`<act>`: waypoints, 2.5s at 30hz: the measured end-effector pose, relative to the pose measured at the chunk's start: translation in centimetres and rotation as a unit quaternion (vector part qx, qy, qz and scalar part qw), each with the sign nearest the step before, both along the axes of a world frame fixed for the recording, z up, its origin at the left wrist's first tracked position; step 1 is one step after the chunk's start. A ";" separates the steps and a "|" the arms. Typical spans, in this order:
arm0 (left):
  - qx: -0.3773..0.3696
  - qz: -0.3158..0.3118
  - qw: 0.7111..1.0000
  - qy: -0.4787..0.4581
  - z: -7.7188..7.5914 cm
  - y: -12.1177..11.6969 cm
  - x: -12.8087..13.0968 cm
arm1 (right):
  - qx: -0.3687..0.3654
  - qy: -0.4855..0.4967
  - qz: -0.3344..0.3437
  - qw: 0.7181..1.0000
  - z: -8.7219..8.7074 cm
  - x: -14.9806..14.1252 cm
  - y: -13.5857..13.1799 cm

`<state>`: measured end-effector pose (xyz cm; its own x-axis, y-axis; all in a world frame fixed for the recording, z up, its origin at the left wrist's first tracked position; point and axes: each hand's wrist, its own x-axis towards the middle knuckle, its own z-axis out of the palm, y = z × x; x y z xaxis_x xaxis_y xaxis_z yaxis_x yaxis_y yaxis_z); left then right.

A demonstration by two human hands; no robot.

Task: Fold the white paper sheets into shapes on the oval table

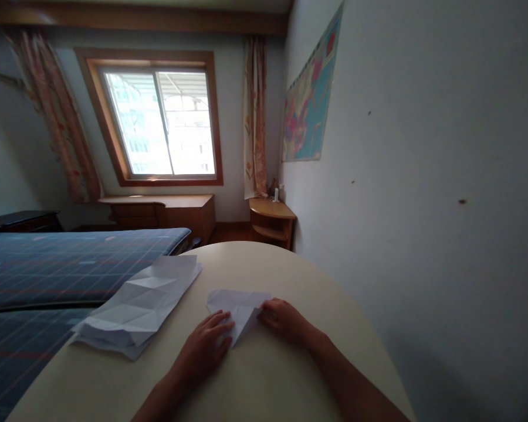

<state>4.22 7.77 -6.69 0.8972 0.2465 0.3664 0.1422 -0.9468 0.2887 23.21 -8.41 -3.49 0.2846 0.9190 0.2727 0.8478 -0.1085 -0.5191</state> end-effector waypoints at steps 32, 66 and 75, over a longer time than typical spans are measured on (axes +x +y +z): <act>0.083 -0.021 0.995 0.043 0.9 -1.1 0.1 | 0.004 -0.099 0.029 0.995 -0.9 -3.6 1.0; 0.066 0.015 0.997 0.020 0.3 -1.4 0.7 | -0.145 -0.071 0.039 0.986 -1.3 -4.6 0.2; 0.075 0.008 0.997 0.004 0.2 -1.3 0.6 | -0.164 -0.092 -0.007 0.982 -0.4 -5.0 -0.6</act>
<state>4.85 6.48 -6.46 0.8969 0.2039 0.3923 0.1596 -0.9768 0.1429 18.26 -9.02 -3.88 0.2716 0.9624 0.0108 0.9211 -0.2567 -0.2927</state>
